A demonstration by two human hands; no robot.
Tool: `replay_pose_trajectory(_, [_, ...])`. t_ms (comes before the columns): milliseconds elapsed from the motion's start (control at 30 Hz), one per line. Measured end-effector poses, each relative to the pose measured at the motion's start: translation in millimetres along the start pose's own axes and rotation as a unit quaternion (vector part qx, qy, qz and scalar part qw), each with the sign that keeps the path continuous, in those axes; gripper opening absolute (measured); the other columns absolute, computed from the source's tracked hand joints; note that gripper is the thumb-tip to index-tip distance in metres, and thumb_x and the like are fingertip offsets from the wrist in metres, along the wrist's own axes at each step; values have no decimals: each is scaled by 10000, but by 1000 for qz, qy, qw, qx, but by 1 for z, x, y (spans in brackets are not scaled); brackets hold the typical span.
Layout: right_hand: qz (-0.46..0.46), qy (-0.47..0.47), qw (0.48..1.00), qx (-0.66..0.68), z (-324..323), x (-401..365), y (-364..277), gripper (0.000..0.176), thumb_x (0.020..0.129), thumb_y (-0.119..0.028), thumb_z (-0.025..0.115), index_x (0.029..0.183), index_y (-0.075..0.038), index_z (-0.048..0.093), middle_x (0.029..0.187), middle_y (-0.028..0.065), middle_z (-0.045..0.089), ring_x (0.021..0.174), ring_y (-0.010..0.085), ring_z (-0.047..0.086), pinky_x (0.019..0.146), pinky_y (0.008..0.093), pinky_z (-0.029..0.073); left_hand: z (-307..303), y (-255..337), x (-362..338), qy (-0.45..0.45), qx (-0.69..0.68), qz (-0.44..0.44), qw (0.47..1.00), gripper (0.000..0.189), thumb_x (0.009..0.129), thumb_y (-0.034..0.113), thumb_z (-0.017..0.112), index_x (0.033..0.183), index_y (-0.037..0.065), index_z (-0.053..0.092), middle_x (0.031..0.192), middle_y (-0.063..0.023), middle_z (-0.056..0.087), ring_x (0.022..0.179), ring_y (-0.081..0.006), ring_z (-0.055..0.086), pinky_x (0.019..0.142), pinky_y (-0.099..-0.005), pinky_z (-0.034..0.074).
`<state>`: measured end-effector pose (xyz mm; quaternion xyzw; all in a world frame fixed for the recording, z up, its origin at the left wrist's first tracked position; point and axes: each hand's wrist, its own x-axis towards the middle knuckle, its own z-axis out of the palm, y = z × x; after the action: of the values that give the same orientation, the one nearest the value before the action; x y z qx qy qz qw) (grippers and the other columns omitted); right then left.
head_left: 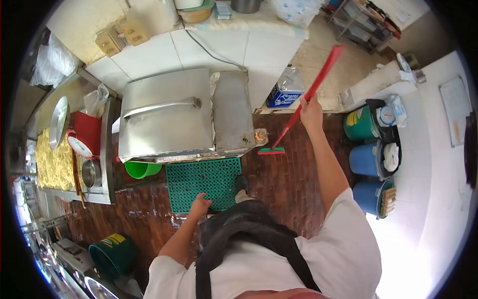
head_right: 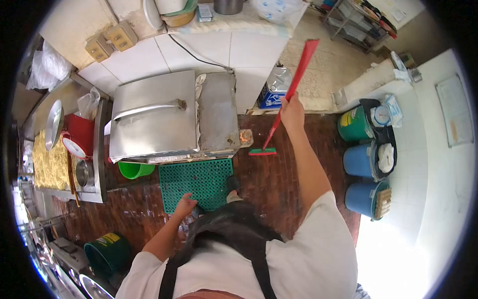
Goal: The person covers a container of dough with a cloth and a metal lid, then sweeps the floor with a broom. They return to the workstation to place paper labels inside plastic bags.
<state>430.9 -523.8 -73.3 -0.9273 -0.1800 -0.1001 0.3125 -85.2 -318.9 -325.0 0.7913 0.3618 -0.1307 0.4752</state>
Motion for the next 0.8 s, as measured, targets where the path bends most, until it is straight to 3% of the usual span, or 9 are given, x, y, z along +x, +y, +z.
replay_pose_trajectory(67, [10, -31, 999, -18, 32, 41, -3, 294, 949, -219, 649, 1131, -15, 539, 922, 260, 692, 903, 492, 651, 746, 569, 495, -12, -6, -10, 28, -26, -70, 997, 495, 878, 282, 723, 1262, 18, 556, 873, -141, 702, 867, -332, 701, 794, -434, 544])
replay_pose_trajectory(267, [-81, -146, 986, 3, 161, 112, 36, 328, 946, -295, 648, 1083, -3, 591, 953, 264, 697, 942, 486, 651, 808, 558, 511, 12, -29, -24, 70, -85, -110, 988, 491, 881, 260, 723, 1274, 21, 550, 877, -150, 709, 850, -326, 704, 795, -431, 545])
replay_pose_trajectory(367, [-34, -108, 993, -34, 203, 133, 47, 377, 954, -361, 626, 1085, -7, 617, 986, 270, 697, 980, 466, 656, 851, 546, 512, 22, -15, -41, 78, -79, -97, 989, 496, 881, 263, 723, 1278, 20, 551, 880, -165, 712, 869, -337, 708, 810, -436, 546])
replay_pose_trajectory(433, [-88, -132, 986, -60, 228, 156, 68, 404, 968, -391, 597, 1113, -14, 617, 1023, 282, 693, 1019, 444, 658, 877, 540, 509, 30, -18, -49, 79, -83, -110, 987, 493, 881, 265, 720, 1276, 19, 556, 894, -178, 710, 888, -348, 706, 822, -441, 542])
replay_pose_trajectory(533, [-33, -182, 983, -15, 216, 164, 54, 515, 953, -448, 618, 1227, -12, 607, 1102, 241, 703, 1053, 408, 664, 955, 473, 496, 67, -76, -56, 72, -158, -138, 975, 479, 879, 258, 714, 1267, 16, 570, 967, -204, 703, 941, -358, 695, 841, -447, 536])
replay_pose_trajectory(567, [-36, -184, 982, 9, 210, 164, 49, 553, 945, -463, 626, 1260, -9, 593, 1129, 230, 702, 1047, 402, 669, 966, 455, 493, 51, -57, -64, 68, -123, -127, 982, 470, 876, 255, 713, 1261, 16, 583, 1004, -211, 700, 957, -355, 689, 847, -441, 536])
replay_pose_trajectory(633, [-208, -142, 960, -119, 229, 181, 86, 551, 959, -447, 617, 1275, 4, 584, 1166, 223, 692, 1056, 380, 673, 983, 422, 488, 44, -50, -72, 105, -120, -131, 978, 443, 878, 257, 711, 1233, 17, 599, 988, -194, 704, 930, -347, 689, 836, -430, 538])
replay_pose_trajectory(733, [-103, -69, 992, -5, 194, 118, 30, 468, 980, -338, 619, 1292, 9, 586, 1189, 209, 683, 1083, 334, 674, 956, 392, 511, 39, -70, -64, 140, -174, -138, 965, 396, 879, 255, 711, 1188, 26, 614, 974, -182, 707, 908, -334, 690, 824, -424, 538])
replay_pose_trajectory(800, [-145, -82, 984, 68, 167, 59, -17, 397, 983, -261, 620, 1277, 6, 601, 1168, 199, 687, 1080, 305, 673, 925, 377, 526, 29, -75, -56, 126, -198, -179, 956, 343, 876, 247, 712, 1133, 33, 637, 966, -175, 715, 906, -322, 696, 819, -421, 540])
